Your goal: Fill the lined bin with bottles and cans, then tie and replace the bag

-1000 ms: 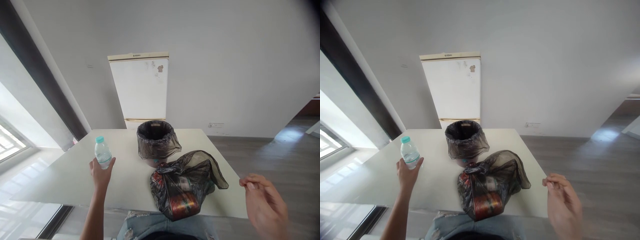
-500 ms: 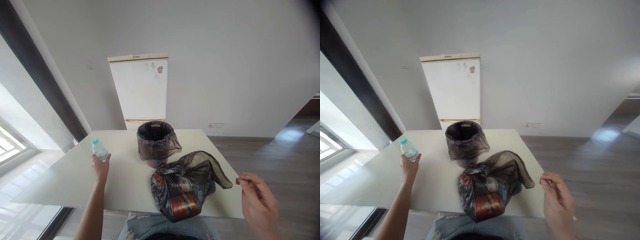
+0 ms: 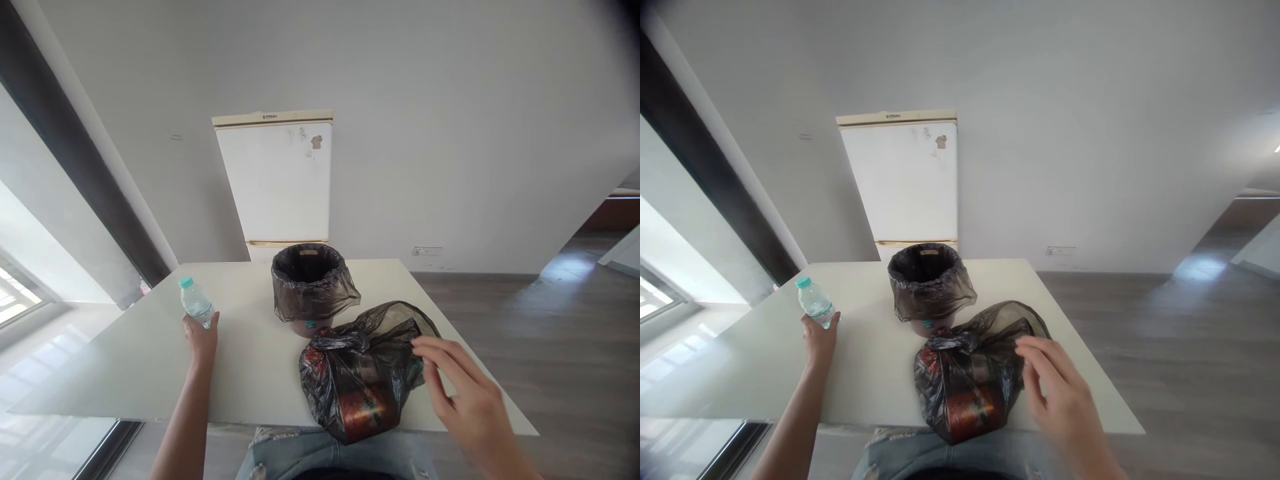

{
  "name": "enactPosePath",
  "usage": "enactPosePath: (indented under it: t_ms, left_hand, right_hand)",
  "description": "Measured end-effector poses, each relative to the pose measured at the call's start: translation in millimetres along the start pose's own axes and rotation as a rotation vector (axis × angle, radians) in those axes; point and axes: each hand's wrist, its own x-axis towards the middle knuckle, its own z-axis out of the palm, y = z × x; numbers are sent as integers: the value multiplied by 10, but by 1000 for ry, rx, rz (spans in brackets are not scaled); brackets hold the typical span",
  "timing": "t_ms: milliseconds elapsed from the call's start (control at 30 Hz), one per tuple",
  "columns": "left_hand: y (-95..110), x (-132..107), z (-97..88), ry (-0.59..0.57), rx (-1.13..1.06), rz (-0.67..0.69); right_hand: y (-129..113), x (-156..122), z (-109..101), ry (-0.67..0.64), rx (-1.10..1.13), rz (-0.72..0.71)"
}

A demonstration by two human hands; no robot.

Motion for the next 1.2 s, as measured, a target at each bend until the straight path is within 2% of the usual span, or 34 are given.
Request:
enactPosePath:
  t_ms: [67, 133, 233, 300, 433, 633, 767, 867, 967, 1100, 1200]
  left_hand:
    - [-7, 4, -5, -1, 24, -17]
    - [-13, 7, -7, 1, 58, -36]
    - [-20, 0, -2, 16, 111, -49]
    - [-18, -18, 4, 32, 152, -60]
    - [15, -83, -11, 73, 232, -80]
    - [104, -173, -125, 183, 155, -69]
    - [164, -211, -201, 275, 114, 44]
    - [205, -230, -232, 295, 115, 140]
    - [214, -238, -233, 288, 87, 213]
    - [171, -260, -193, 181, 58, 297]
    - [141, -282, -145, 110, 39, 356]
  right_hand:
    - [45, 78, 140, -58, -65, 71]
    - [189, 140, 282, -97, -152, 113]
    - [416, 188, 434, -167, -256, 96]
    - [469, 202, 470, -216, -294, 86]
    - [308, 225, 402, -267, -272, 42]
    - [44, 229, 252, -267, -137, 8]
    - [0, 212, 194, -352, -21, -45]
    - [-62, 208, 139, -461, 4, 44]
    - [-89, 202, 123, -562, 35, 195]
    - [36, 194, 196, -604, -81, 410]
    - [147, 217, 271, -718, -218, 467]
